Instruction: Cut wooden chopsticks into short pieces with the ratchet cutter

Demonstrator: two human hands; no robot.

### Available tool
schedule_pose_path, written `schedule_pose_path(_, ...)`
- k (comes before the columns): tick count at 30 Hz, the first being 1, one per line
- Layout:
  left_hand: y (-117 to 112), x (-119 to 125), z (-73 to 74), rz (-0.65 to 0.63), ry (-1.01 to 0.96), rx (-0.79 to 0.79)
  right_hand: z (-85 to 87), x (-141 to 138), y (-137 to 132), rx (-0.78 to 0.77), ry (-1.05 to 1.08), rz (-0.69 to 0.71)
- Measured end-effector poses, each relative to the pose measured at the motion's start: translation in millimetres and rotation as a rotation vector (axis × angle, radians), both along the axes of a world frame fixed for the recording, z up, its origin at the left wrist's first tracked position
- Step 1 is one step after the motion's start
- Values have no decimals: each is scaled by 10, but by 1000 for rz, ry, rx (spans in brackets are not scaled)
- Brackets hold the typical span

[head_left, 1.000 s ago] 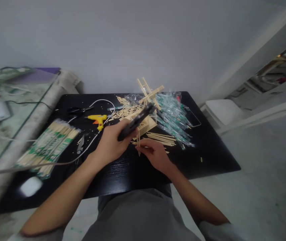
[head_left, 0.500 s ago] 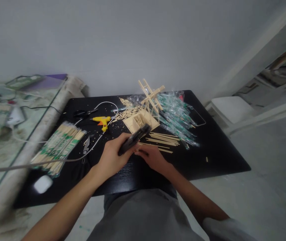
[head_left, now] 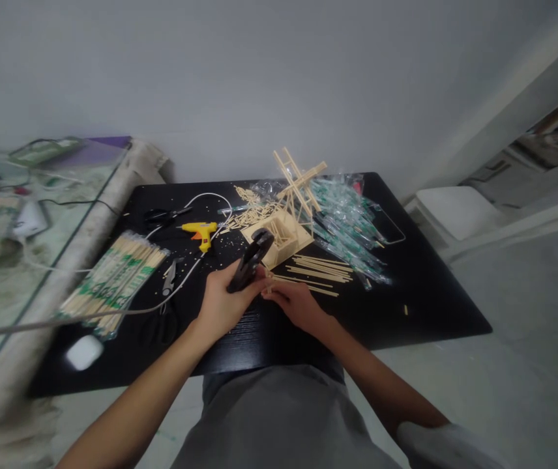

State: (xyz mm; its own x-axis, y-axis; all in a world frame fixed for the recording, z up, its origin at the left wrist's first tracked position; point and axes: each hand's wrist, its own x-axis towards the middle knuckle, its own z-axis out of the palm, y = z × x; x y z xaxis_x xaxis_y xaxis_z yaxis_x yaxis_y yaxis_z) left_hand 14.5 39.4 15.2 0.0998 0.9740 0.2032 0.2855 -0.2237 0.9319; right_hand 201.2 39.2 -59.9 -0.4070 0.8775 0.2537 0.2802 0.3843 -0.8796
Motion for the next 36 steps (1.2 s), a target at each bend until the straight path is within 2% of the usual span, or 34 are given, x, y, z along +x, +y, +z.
schedule_pose_path(8, 9, 25, 37, -4, 5, 7, 3, 27, 14, -5, -21, 22)
schedule_pose_path(16, -2, 17, -54, -24, 55, 79, 0, 54, 22, 22, -70, 42)
schedule_pose_path(20, -17, 8, -73, -41, 80, 103, 74, 80, 29, 17, -107, 57)
schedule_pose_path(27, -41, 21, -20, -60, 93, 136, 298, 100, 19, 78, -93, 38)
schedule_pose_path(36, -63, 10, -3, -107, 50, 57, 268, 84, 19, 139, -64, 47)
